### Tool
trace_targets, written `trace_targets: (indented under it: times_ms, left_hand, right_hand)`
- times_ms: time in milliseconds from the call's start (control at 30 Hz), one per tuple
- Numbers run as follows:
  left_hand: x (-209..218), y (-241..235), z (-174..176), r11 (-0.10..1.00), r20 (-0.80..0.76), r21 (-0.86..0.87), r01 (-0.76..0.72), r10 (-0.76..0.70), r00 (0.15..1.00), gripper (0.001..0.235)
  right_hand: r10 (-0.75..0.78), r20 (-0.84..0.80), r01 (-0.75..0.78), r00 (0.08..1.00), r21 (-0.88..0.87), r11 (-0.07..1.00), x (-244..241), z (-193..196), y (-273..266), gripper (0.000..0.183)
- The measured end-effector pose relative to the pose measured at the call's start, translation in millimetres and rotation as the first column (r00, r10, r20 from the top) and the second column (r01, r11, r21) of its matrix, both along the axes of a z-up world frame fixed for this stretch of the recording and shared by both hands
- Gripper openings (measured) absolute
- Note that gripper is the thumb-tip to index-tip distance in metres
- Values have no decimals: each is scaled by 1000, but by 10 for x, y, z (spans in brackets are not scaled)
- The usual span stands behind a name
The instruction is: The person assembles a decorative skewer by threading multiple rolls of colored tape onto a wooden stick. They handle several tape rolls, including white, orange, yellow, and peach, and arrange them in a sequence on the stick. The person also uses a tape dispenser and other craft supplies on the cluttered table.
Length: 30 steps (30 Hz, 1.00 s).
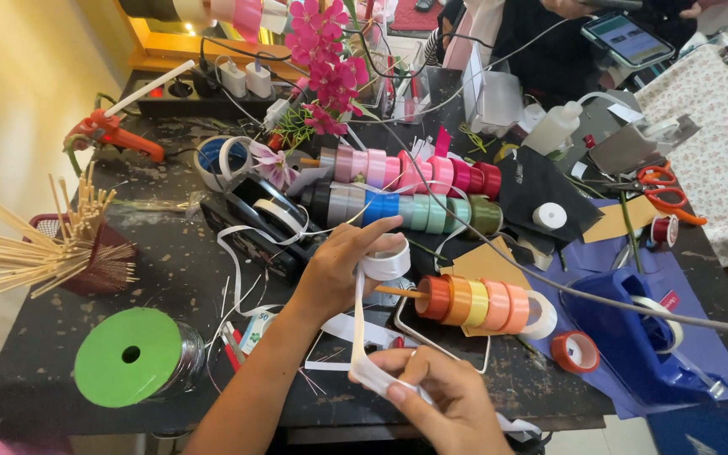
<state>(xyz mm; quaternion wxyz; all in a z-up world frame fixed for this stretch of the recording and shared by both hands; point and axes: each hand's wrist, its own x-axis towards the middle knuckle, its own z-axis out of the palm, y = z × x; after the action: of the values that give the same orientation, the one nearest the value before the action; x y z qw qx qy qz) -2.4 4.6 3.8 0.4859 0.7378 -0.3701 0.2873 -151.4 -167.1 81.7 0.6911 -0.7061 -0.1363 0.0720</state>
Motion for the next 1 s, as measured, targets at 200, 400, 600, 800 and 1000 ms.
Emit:
trace_targets:
  times_ms: [200,400,600,800,1000]
  left_hand:
    - [-42,9,74,1000,43,20,-6,5,999,58]
    - [0,53,23,998,26,28,56,-57,998,50]
    - [36,46,2,997,-4,60,49,-49,999,57]
    - [89,36,-77,983,-108,144,114,-99,989,83]
    - [-47,-33,108,954,-340,8,300,-280,898,51]
  right_hand:
    - [-33,74,40,997,-93,995,-101,-181,234,26]
    - [39,-58,-20,998,292,956,-59,-21,153,22]
    - [-31,615,159,788,-154,975,-122,84,535,14]
    - [-274,538,515,797,-368,774,-77,154,12,14]
    - [-554,354,648,753,-253,718,407,-71,-1001,19]
